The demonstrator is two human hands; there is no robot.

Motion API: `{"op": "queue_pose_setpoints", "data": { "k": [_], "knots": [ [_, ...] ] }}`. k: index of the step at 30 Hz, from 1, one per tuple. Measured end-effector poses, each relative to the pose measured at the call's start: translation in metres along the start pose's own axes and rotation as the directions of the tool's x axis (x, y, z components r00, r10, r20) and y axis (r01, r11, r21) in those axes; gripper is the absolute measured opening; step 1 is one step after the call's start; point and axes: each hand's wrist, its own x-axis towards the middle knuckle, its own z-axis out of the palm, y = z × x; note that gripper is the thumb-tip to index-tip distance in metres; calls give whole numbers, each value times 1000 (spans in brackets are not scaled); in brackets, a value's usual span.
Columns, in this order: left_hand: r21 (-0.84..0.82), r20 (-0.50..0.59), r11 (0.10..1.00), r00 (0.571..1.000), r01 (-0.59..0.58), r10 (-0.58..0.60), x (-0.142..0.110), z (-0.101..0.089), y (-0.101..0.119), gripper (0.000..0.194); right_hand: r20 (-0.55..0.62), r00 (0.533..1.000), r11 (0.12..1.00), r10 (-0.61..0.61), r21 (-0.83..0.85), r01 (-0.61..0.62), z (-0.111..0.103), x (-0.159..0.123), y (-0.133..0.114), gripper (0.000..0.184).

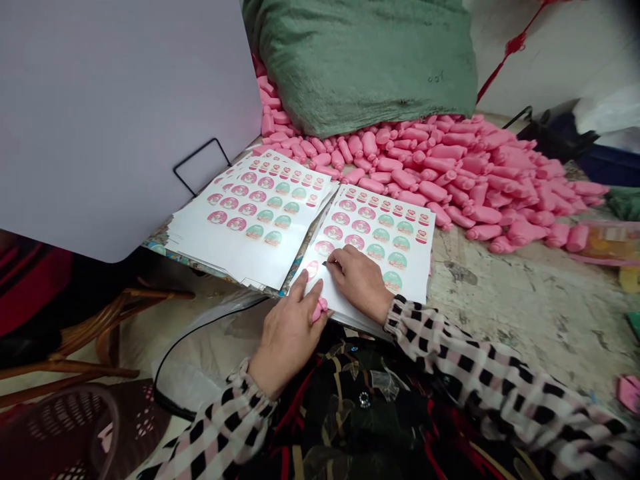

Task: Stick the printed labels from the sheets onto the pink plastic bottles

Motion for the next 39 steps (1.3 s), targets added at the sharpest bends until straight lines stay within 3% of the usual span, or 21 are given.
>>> {"op": "queue_pose_setpoints", "data": {
  "k": [10, 22, 39],
  "knots": [
    [142, 2, 988, 998, -60, 60, -1, 7, -4, 48, 36, 999, 998, -21, -63, 23, -1, 2, -4, 23],
    [162, -31, 985, 997, -65, 71, -1, 14, -5, 47, 29, 998, 987, 57, 146, -61, 8, -5, -6, 19],
    [105, -37, 993, 997, -60, 64, -3, 18, -5, 51, 105, 988, 961, 114, 239, -136, 7, -3, -9, 16]
  ]
}}
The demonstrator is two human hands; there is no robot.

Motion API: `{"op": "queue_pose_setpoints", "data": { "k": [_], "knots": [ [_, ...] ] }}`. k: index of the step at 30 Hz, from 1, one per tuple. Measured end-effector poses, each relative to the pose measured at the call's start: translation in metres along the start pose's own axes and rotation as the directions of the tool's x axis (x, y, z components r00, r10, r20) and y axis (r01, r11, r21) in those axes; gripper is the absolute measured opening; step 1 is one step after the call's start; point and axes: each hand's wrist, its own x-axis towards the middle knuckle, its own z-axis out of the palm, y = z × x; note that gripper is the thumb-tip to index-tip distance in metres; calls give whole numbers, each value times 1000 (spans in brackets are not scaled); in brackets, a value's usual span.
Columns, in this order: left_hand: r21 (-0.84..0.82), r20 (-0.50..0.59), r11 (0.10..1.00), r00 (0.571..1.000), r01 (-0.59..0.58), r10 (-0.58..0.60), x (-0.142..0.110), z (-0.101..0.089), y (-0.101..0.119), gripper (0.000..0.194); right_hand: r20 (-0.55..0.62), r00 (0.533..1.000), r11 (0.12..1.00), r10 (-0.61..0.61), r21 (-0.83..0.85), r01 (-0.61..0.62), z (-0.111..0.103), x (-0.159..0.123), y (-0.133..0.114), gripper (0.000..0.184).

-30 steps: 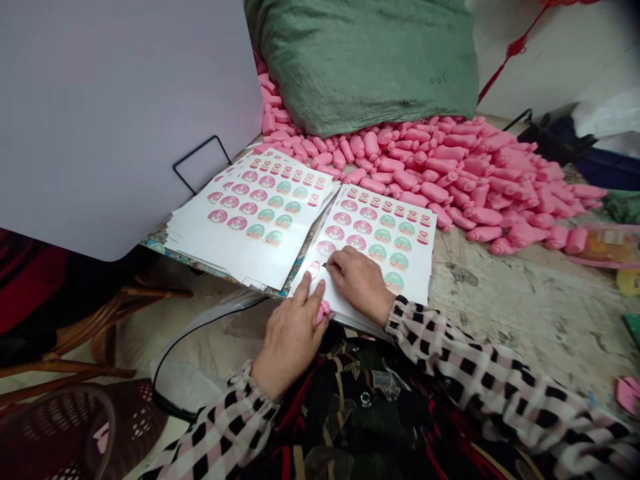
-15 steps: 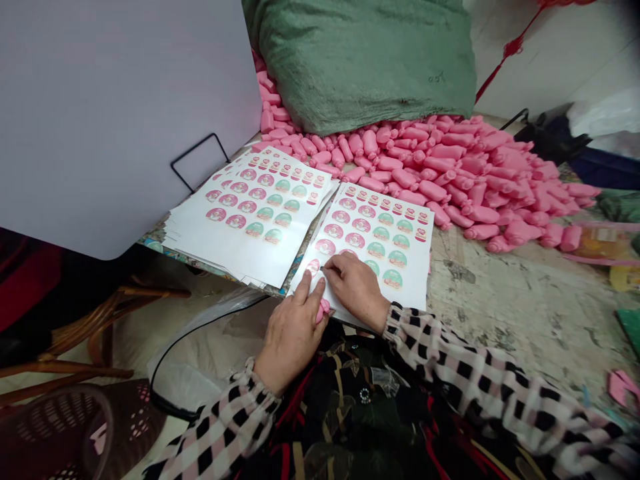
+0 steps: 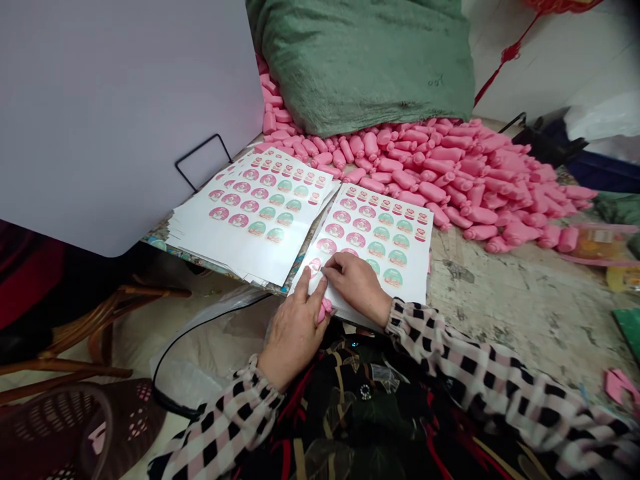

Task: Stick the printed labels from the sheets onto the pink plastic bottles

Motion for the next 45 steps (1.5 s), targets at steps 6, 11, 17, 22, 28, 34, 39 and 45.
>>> {"op": "queue_pose_setpoints", "data": {
  "k": [6, 11, 17, 22, 28, 34, 39, 45],
  "knots": [
    [-34, 32, 999, 999, 27, -26, 0, -2, 4, 58, -2, 997, 997, 77, -10, -77, -2, 7, -6, 21],
    [-22, 40, 999, 999, 32, -31, 2, -4, 5, 61, -8, 992, 992, 126, 12, -126, -2, 14, -9, 19],
    [-22, 37, 996, 996, 85, -84, 1, -2, 4, 69, -19, 990, 990, 138, 23, -138, -5, 17, -11, 18],
    [-7, 54, 994, 993, 110, -109, 0, -3, 6, 68, -13, 995, 995, 101, -13, -101, -16, 21, -20, 16],
    [-38, 30, 992, 992, 122, -121, 2, -4, 6, 61, -10, 999, 998, 40, 58, -39, -40, 26, -28, 19],
    [-209, -63, 975, 994, 75, -90, -12, -13, -2, 53, -62, 997, 973, 42, 227, -27, -60, 11, 0, 26],
    [-803, -48, 564, 924, 190, -380, -19, -28, 0, 47, -83, 996, 894, 38, 448, 4, -63, -17, 14, 30],
    [-714, 576, -534, 814, 453, -80, 23, -40, 19, 53, -110, 994, 856, -27, 511, 80, -64, -44, -1, 25]
  ]
}}
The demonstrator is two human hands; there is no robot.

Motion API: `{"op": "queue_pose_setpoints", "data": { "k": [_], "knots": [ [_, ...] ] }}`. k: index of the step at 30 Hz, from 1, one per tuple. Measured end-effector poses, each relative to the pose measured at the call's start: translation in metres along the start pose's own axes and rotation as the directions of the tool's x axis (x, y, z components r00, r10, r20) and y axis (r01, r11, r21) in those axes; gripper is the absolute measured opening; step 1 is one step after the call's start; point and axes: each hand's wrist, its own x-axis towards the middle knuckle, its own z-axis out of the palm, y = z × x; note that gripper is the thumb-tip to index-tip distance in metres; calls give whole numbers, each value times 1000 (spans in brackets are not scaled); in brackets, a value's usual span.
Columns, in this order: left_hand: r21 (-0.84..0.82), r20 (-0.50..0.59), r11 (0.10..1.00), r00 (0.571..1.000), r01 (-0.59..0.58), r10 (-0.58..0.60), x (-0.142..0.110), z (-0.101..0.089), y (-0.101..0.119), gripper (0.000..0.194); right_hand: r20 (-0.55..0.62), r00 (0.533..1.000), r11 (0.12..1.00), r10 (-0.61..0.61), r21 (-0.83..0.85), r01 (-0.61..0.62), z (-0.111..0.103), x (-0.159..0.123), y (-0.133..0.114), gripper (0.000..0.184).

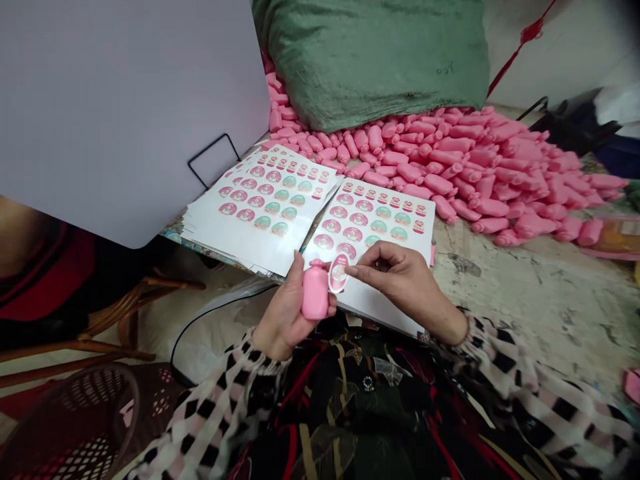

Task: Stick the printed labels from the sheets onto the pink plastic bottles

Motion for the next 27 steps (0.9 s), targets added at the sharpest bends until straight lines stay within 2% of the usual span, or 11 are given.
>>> {"op": "queue_pose_setpoints", "data": {
  "k": [3, 7, 15, 27],
  "knots": [
    [20, 32, 999, 999, 43, -43, 12, 13, 1, 56, 15, 998, 996, -59, -59, 59, -2, -7, 0, 19],
    [72, 109, 997, 993, 38, -46, 17, 21, -3, 61, 23, 997, 995, -76, -68, 78, -5, -12, 5, 20],
    [125, 111, 992, 994, -2, -12, 20, 22, -6, 64, 52, 993, 993, -106, -39, 108, -5, -16, 7, 17],
    [161, 155, 986, 988, -46, 21, 21, 21, -7, 65, 61, 986, 971, -153, -178, 161, -4, -13, 5, 13]
  ]
}}
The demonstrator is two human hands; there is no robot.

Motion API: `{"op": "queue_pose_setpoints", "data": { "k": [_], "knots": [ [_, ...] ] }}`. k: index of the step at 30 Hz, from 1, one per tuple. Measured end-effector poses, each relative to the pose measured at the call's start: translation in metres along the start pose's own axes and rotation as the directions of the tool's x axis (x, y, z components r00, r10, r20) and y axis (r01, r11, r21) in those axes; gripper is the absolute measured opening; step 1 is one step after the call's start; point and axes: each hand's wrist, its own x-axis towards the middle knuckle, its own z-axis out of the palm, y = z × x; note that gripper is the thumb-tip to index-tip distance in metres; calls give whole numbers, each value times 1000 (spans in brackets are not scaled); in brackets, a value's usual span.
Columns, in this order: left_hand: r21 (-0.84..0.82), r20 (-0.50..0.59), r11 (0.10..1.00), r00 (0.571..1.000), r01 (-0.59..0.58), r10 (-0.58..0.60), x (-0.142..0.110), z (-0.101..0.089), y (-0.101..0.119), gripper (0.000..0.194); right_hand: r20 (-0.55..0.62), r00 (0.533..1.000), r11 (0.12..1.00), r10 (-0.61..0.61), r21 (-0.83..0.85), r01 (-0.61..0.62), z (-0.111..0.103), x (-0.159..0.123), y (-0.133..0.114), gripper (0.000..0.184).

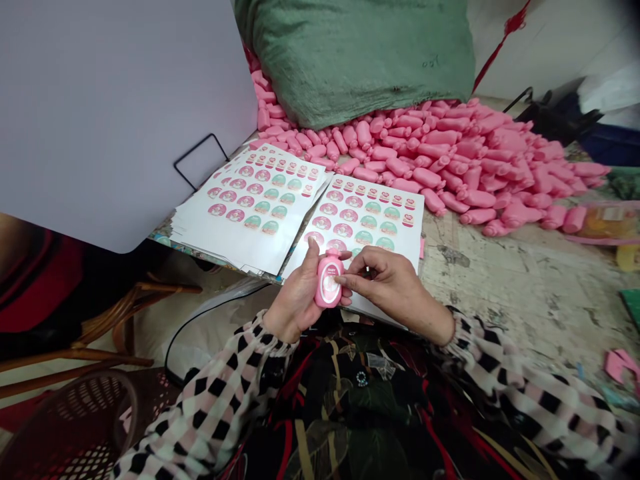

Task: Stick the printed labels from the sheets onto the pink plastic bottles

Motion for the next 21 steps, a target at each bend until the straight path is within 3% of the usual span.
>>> {"op": "queue_pose_setpoints", "data": {
  "k": [3, 6, 10, 16, 18, 21],
  "knots": [
    [-15, 39, 1000, 999, -4, 5, -2, -1, 1, 62, -7, 1000, 1000, 8, -24, -8, 0, -1, 1, 14],
    [30, 118, 1000, 993, 2, -6, -8, -3, 4, 41, 11, 1000, 999, -10, -33, 11, -1, -1, 3, 15],
    [133, 146, 989, 985, 68, -88, -17, -7, 11, 61, 77, 994, 994, -77, -71, 82, -9, 1, 15, 13],
    [184, 136, 967, 970, 177, -203, -18, 0, 8, 51, -126, 992, 998, 24, -60, -31, -13, 2, 22, 30],
    [211, 161, 955, 956, 208, -244, -17, 7, 2, 43, -131, 991, 998, 3, -67, -12, -4, -1, 18, 42],
    [290, 187, 940, 952, 182, -242, -19, 13, -5, 31, -131, 991, 997, 2, -75, -12, 9, -4, 16, 42]
  ]
}}
